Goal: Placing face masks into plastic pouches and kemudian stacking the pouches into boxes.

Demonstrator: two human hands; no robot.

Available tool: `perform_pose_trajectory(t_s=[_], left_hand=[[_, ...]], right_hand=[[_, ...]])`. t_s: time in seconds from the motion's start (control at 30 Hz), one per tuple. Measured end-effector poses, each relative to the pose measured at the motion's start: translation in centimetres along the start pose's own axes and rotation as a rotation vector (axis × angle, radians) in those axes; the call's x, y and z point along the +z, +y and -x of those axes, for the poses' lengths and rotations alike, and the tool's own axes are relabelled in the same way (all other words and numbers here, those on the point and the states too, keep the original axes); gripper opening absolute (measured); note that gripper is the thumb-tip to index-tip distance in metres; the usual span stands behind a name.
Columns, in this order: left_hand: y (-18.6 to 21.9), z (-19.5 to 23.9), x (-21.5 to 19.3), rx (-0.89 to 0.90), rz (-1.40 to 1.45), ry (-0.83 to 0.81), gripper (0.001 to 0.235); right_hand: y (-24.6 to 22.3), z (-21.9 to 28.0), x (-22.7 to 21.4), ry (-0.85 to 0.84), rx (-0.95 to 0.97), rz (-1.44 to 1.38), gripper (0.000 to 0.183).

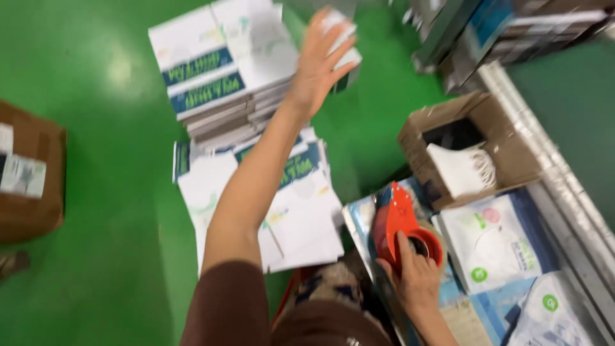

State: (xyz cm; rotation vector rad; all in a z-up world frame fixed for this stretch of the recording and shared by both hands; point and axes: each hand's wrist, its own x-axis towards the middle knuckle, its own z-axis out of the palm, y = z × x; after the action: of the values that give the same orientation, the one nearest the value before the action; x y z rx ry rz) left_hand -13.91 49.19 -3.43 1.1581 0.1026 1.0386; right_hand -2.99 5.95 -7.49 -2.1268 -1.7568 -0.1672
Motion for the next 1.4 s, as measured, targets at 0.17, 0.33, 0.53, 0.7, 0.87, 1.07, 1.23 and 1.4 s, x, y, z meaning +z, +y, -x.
perform_pose_trajectory(t_s=[0.17,0.33,0.53,0.7,0.87,1.07,1.23,1.4], left_hand=[[-1.8,9.0,-5.2,-0.335,-1.144,-0.407,0.057],[1.5,24.1,-17.8,-1.062,-1.917,-0.227,0.080],[4.0,28.7,-20.3,-0.960,-1.899,0.155,0.126],[4.5,33.4,-24.2,-0.718,-1.593,0.380,0.081],[20.4,31.3,-14.5,-0.898,-0.915,0.458,0.034],[30.2,25.8,6.2,-0.776,-1.175,0.267,0.029],[19.7,25.3,9.9,-0.587,-1.121,-0.098,0.028],[15.2,25.8,10.6,-0.485,-0.638,0.161,0.036]], right_hand=[[1.5,2.7,3.9,-0.031,-0.006,-0.040,0.086],[-3.4,0.9,1.2,0.268,-0.103,0.115,0.086],[-8.3,3.3,14.7,-0.908,0.216,-1.075,0.076],[-9.8,0.7,15.5,-0.999,0.658,-1.201,0.091],[-9.8,1.7,14.8,-0.909,0.783,-1.542,0.089],[-10.7,-6.2,8.9,-0.766,0.178,-1.410,0.083],[-12.5,-14.9,-1.7,-0.355,0.127,-1.538,0.092],[-13.6,-17.7,-3.6,-0.254,0.206,-1.328,0.093]])
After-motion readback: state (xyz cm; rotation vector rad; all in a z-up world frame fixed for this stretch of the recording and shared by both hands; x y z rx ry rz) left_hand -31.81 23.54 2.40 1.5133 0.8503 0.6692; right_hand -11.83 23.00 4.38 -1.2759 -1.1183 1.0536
